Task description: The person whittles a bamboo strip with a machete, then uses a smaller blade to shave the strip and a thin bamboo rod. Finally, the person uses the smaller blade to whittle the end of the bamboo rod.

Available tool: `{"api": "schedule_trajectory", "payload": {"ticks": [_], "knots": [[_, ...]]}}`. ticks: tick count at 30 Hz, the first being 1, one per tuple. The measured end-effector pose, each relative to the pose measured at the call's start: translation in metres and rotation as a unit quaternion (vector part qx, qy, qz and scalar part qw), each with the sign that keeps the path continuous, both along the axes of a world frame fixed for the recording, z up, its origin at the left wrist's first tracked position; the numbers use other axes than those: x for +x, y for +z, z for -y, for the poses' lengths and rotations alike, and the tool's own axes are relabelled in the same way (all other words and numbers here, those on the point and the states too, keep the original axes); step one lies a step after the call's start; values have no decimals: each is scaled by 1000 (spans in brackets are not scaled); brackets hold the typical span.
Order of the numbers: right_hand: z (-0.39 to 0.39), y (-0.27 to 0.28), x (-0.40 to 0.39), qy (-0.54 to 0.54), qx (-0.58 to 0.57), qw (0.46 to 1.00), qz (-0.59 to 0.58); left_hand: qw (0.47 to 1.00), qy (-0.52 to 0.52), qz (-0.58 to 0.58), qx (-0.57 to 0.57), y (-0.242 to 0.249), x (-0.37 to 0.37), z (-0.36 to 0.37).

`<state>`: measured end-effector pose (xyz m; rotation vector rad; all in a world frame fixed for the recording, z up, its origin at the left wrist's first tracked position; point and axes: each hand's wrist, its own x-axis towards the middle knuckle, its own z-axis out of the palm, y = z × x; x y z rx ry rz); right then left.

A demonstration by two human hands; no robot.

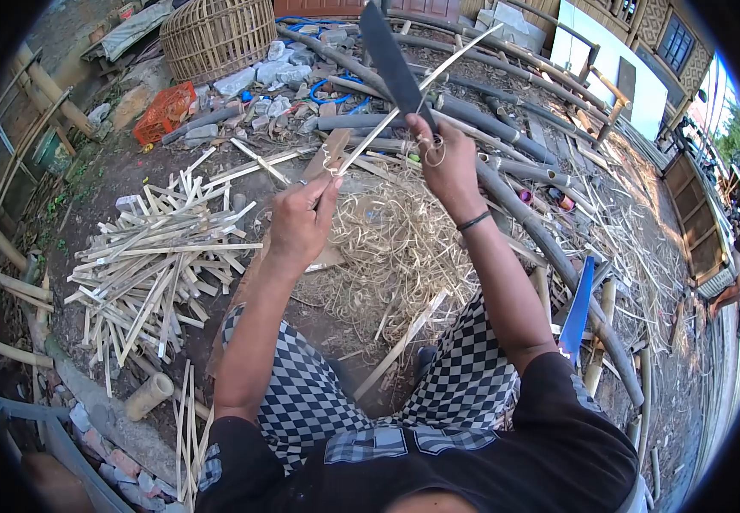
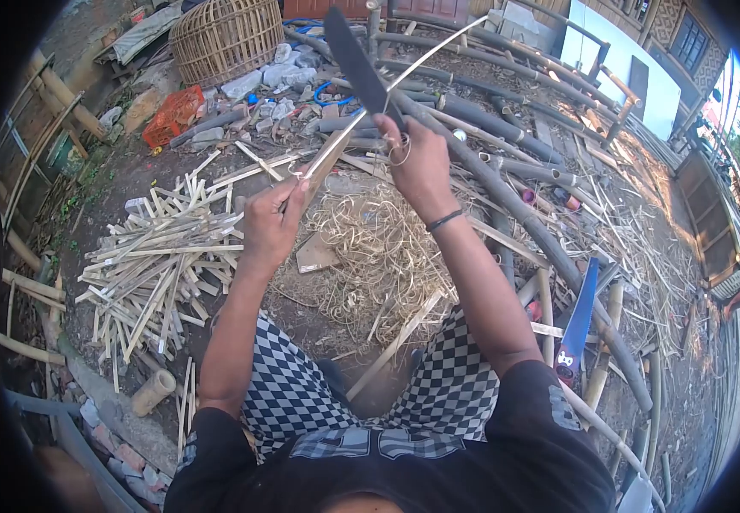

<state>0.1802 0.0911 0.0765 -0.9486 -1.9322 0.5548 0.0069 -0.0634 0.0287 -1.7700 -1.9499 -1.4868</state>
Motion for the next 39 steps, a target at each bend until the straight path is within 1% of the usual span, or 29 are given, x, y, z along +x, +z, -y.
{"api": "schedule_trajectory", "payload": {"ticks": [1,2,3,5,6,7,8,10,12,13,14,16,17,18,20,22,23,24,26,27,28,30,31,32,34,35,37,38,39], "knots": [[11,-15,-6,20,34,999,30,1000,15,-27,-6,-1,1,-3],[15,-28,-10,40,66,995,60,1000,16,-26,-4,-5,-2,-2],[15,-29,-14,46,64,991,106,1000,12,-21,-12,-5,-7,-1],[2,-19,-10,38,51,994,94,999,9,-22,-22,-6,-14,3],[-6,-11,-6,30,38,995,90,1000,-1,-19,-7,-2,-11,6],[-16,-6,-4,23,14,999,-24,1000,-12,-15,8,1,-7,7],[-27,4,4,1,-17,999,-38,1000,-13,-13,8,3,-3,7],[-28,5,8,-19,-18,1000,-6,1000,-13,-16,5,5,2,5],[-8,-19,-2,29,9,999,45,1000,-6,-19,2,2,0,3],[9,-24,-6,31,-3,996,83,1000,2,-23,-3,0,-1,1],[1,-40,-12,47,31,996,74,1000,1,-24,-4,-2,-3,0],[-5,-25,-7,53,24,993,107,998,6,-58,-5,-6,-8,0],[-11,-16,-2,43,8,996,84,998,8,-57,-6,-7,-10,1],[-11,0,3,34,-53,998,18,998,-2,-57,11,-8,-11,1],[-22,-6,4,22,-60,998,1,998,-15,-54,24,-11,-7,0],[2,-25,-7,41,-7,998,47,999,6,-37,22,-9,-1,-4],[-4,-39,-12,54,10,998,29,999,6,-37,23,-10,-3,-5],[-3,-35,-11,54,9,998,24,999,-1,-36,19,-9,-7,-4],[-6,-22,-7,69,13,996,53,999,-6,-34,14,-8,-10,-1],[-6,-12,-4,59,-31,997,48,1000,-2,-26,3,-5,-8,1],[-3,-9,-4,59,-31,997,51,1000,1,-17,-10,-4,-5,2],[15,-13,-8,95,-51,994,35,1000,5,-28,-4,-4,0,-1],[23,-27,-17,91,19,994,52,999,13,-43,10,-2,0,-4],[24,-34,-20,128,25,990,49,999,14,-45,12,-2,-2,-5],[28,-16,-18,124,-35,987,94,999,-6,-24,39,-2,-7,-3],[25,-15,-18,125,-35,987,94,999,-4,-24,39,-3,-8,-2],[18,-13,-16,92,-38,993,69,1000,2,6,-9,6,-3,1],[19,-21,-17,91,-39,993,71,1000,1,8,-10,4,-1,0],[22,-36,-21,120,12,991,53,1000,3,-2,-8,1,-1,-4]]}}
